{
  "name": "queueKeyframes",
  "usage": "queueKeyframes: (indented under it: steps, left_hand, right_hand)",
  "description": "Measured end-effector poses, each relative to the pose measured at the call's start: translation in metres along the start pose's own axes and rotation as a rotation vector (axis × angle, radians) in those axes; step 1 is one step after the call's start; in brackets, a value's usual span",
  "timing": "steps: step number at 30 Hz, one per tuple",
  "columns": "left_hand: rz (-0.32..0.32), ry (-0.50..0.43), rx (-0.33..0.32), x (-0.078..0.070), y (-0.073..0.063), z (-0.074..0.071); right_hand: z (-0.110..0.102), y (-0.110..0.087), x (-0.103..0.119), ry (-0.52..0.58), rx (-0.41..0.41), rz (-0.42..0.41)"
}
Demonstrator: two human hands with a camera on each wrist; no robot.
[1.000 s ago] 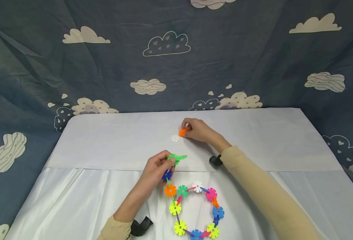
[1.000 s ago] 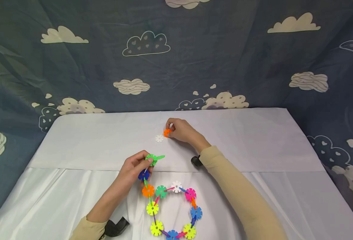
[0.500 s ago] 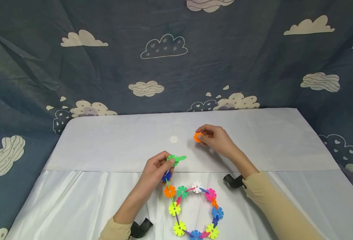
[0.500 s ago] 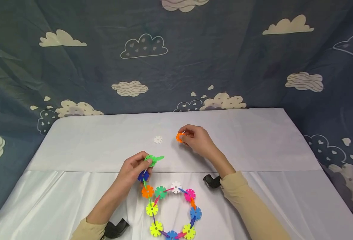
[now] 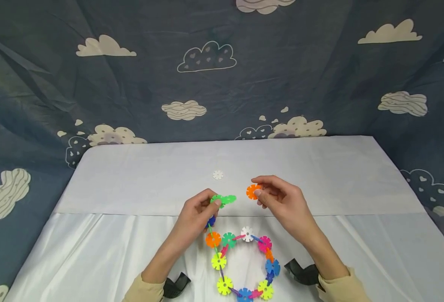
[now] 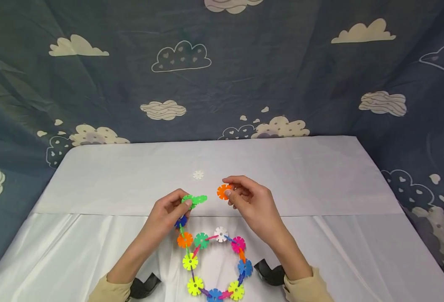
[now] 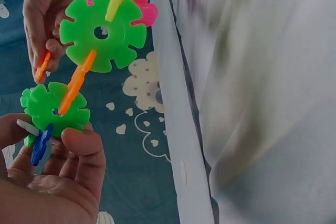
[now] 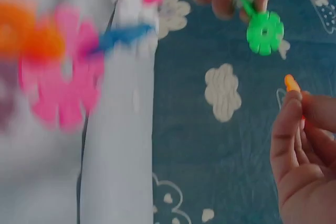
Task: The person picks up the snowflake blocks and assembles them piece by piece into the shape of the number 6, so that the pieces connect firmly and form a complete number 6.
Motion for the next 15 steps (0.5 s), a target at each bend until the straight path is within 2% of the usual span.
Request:
queueKeyframes:
  steps: [4,15]
  left_hand:
    - [0.003,0.003,0.013,-0.001,-0.001,0.002]
    - [0.018,-0.033,0.051,-0.004,-0.001,0.006]
  right_hand:
    - [0.008,-0.005,0.002,0.061,-0.025,0.033]
    - [0.028,-0.007,0.004,0.2,-0.051,0.016]
Point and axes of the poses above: each hand's wrist, its own y-axis towards the middle knuckle, its own z-axis out of the palm, x = y × z, the point moved 10 cm from there along y, towards the middle knuckle, and after that the axes turned 9 degrees about -y, right-handed, at the moved point
